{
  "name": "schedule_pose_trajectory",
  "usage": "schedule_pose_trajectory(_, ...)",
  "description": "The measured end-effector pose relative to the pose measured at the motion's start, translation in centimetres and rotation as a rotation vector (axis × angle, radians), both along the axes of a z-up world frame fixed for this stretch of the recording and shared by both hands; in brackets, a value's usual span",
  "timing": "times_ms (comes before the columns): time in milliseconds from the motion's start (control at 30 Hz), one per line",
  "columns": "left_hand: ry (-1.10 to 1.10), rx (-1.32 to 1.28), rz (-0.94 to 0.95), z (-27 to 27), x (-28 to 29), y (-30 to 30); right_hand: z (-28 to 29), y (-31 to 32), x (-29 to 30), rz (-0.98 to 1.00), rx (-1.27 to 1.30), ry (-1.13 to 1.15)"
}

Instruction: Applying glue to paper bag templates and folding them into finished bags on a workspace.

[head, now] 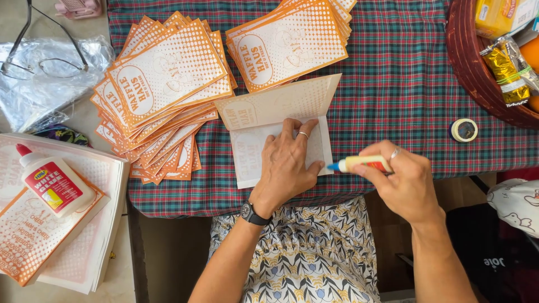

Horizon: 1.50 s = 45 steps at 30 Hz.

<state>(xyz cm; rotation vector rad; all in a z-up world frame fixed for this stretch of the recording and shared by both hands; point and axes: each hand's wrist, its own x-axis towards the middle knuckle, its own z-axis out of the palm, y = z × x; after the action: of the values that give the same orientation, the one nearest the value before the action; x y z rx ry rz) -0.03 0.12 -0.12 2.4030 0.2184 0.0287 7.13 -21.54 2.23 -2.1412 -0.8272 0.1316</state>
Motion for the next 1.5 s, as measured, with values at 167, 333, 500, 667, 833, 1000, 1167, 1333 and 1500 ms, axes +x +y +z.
schedule_pose_trajectory(167, -0.119, 0.084, -0.04, -1.8, -0.5, 0.1, 1.9, -1.3, -1.8, -0.092, 0.082, 0.112)
schedule_pose_trajectory(333, -0.105, 0.078, -0.033, -1.7, -0.4, 0.0, 1.2, -2.2, -2.2, -0.139, 0.34, 0.273)
schedule_pose_trajectory(500, -0.093, 0.035, -0.017, -1.1, -0.4, 0.0, -2.1, -3.3, -3.3, -0.462, 0.442, 0.322)
schedule_pose_trajectory(667, -0.104, 0.051, 0.001, -1.4, -0.2, -0.2, -0.4, -1.3, -5.1, -0.277, 0.288, 0.068)
schedule_pose_trajectory(833, -0.116, 0.045, 0.022, -1.5, 0.0, -0.3, -0.5, 0.1, -6.4, -0.101, 0.163, -0.178)
schedule_pose_trajectory(1000, -0.125, 0.07, 0.025, -1.6, -0.1, -0.3, -0.8, 1.3, -6.8, -0.084, 0.077, -0.398)
schedule_pose_trajectory(1167, -0.122, 0.042, -0.033, -2.1, -0.2, 0.3, -1.0, 1.0, -6.8, -0.111, 0.056, -0.421)
schedule_pose_trajectory(1333, -0.016, -0.011, -0.167, -2.0, 0.4, 2.2, -1.4, 1.4, -6.7, -0.09, 0.08, -0.391)
schedule_pose_trajectory(1500, 0.23, -0.311, -0.379, -1.1, 1.5, 5.0, -2.3, 3.2, -7.5, -0.094, 0.175, -0.253)
